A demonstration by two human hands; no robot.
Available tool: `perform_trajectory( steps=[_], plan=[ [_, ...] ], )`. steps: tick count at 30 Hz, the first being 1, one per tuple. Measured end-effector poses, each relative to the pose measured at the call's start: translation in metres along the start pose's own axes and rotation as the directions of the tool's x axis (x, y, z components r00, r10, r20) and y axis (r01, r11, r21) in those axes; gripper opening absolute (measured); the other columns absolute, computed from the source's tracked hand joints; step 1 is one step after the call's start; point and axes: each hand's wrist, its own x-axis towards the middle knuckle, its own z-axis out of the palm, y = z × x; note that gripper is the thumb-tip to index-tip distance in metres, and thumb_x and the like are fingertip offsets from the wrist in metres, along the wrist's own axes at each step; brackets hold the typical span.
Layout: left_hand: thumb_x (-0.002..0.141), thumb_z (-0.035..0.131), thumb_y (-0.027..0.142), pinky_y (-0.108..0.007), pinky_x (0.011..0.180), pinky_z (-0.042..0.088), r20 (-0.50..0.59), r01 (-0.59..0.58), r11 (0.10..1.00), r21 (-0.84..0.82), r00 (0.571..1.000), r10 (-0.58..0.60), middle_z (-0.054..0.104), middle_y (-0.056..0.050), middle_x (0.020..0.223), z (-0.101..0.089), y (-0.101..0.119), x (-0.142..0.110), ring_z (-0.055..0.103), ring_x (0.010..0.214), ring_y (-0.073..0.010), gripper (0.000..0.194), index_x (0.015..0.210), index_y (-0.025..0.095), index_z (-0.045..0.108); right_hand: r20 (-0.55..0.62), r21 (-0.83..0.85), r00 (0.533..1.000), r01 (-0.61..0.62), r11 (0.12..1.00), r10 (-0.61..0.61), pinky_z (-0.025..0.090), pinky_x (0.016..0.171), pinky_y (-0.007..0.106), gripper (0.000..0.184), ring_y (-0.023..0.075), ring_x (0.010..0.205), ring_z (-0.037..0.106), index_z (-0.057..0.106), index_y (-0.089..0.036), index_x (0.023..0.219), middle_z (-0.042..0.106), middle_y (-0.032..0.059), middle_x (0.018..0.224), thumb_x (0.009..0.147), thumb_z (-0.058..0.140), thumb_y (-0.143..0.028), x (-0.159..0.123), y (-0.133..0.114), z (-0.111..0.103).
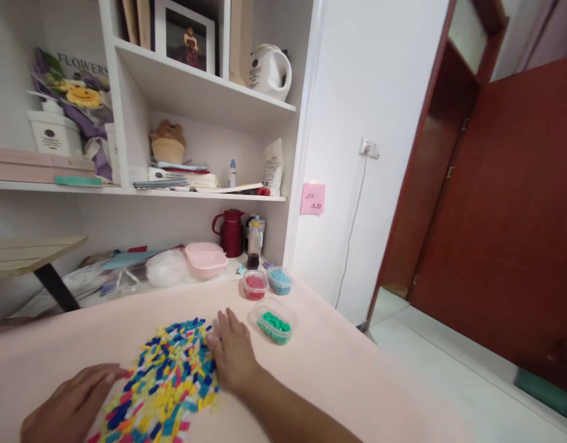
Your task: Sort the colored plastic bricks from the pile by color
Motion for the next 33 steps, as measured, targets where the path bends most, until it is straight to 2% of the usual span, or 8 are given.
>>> perform_trajectory(
  steps=[7, 15, 20, 25, 27, 29, 31, 33],
  plan=[
    [0.089, 0.037, 0.030, -0.034, 0.095, 0.041, 0.091, -0.019, 0.996, 0.083, 0.996, 0.011, 0.071, 0.005, 0.116, -0.007, 0.012, -0.008, 0.060, 0.114, -0.0203, 0.039, 0.093, 0.036, 0.075, 0.188, -0.094, 0.981, -0.028, 0.995, 0.045, 0.013, 0.117, 0.052, 0.064, 0.0293, 0.146, 0.020, 0.030, -0.019, 0.151, 0.031, 0.0129, 0.156, 0.100, 0.025, -0.056, 0.003, 0.003, 0.001],
    [0.092, 0.040, 0.032, -0.043, 0.102, 0.032, 0.166, -0.050, 0.992, 0.118, 0.986, 0.030, 0.066, 0.004, 0.128, -0.011, 0.025, -0.016, 0.054, 0.123, -0.0213, 0.037, 0.109, 0.043, 0.071, 0.353, 0.070, 0.895, 0.265, 0.962, -0.272, 0.009, 0.117, 0.055, 0.065, 0.0298, 0.147, 0.016, 0.025, -0.033, 0.152, 0.024, 0.0083, 0.159, 0.095, 0.040, -0.059, -0.007, -0.018, -0.003],
    [0.090, 0.043, 0.036, -0.045, 0.104, 0.032, 0.163, -0.064, 0.994, 0.085, 0.985, 0.050, 0.065, 0.003, 0.129, -0.009, 0.026, -0.017, 0.054, 0.124, -0.0220, 0.035, 0.109, 0.042, 0.071, 0.311, 0.074, 0.903, 0.289, 0.955, -0.297, 0.017, 0.115, 0.053, 0.041, 0.0304, 0.143, 0.027, 0.060, -0.034, 0.127, 0.043, 0.0062, 0.150, 0.090, 0.057, -0.050, -0.007, -0.020, -0.002],
    [0.087, 0.045, 0.040, -0.048, 0.108, 0.032, 0.108, 0.001, 0.993, -0.120, 0.994, 0.012, 0.065, -0.002, 0.128, -0.006, 0.014, -0.011, 0.054, 0.124, -0.0244, 0.035, 0.108, 0.033, 0.071, 0.150, 0.366, 0.957, 0.179, 0.913, -0.248, 0.033, 0.109, 0.038, 0.021, 0.0238, 0.134, 0.043, 0.069, -0.025, 0.105, 0.052, 0.0080, 0.139, 0.088, 0.060, -0.032, -0.004, -0.014, 0.000],
    [0.086, 0.044, 0.043, -0.044, 0.109, 0.034, 0.054, 0.062, 0.951, -0.303, 0.997, -0.048, 0.064, -0.004, 0.127, -0.005, 0.008, -0.008, 0.054, 0.124, -0.0240, 0.038, 0.110, 0.027, 0.069, 0.075, 0.574, 0.986, 0.077, 0.815, -0.147, 0.034, 0.108, 0.039, 0.028, 0.0258, 0.131, 0.045, 0.068, -0.025, 0.108, 0.053, 0.0074, 0.138, 0.085, 0.064, -0.038, -0.001, -0.011, 0.003],
    [0.085, 0.044, 0.048, -0.041, 0.111, 0.035, 0.016, 0.137, 0.861, -0.491, 0.989, -0.148, 0.063, -0.006, 0.127, -0.007, 0.004, -0.007, 0.054, 0.125, -0.0239, 0.043, 0.111, 0.023, 0.067, 0.044, 0.803, 0.999, -0.053, 0.594, 0.030, 0.039, 0.103, 0.042, 0.040, 0.0281, 0.126, 0.050, 0.065, -0.026, 0.112, 0.058, 0.0074, 0.132, 0.081, 0.068, -0.050, 0.002, -0.009, 0.006],
    [0.083, 0.045, 0.054, -0.041, 0.113, 0.033, 0.001, 0.191, 0.754, -0.628, 0.970, -0.245, 0.063, -0.007, 0.129, -0.011, 0.003, -0.008, 0.052, 0.127, -0.0247, 0.048, 0.113, 0.021, 0.065, 0.055, 0.934, 0.977, -0.124, 0.336, 0.207, 0.043, 0.098, 0.042, 0.047, 0.0286, 0.121, 0.053, 0.064, -0.026, 0.111, 0.063, 0.0079, 0.124, 0.076, 0.070, -0.057, 0.006, -0.007, 0.007],
    [0.082, 0.048, 0.057, -0.043, 0.115, 0.029, 0.005, 0.214, 0.666, -0.715, 0.954, -0.301, 0.063, -0.007, 0.130, -0.016, 0.004, -0.009, 0.051, 0.129, -0.0255, 0.050, 0.113, 0.021, 0.065, 0.048, 0.969, 0.950, -0.119, 0.216, 0.309, 0.040, 0.101, 0.040, 0.049, 0.0278, 0.121, 0.053, 0.066, -0.024, 0.106, 0.062, 0.0089, 0.125, 0.072, 0.073, -0.059, 0.009, -0.004, 0.007]
  ],
)
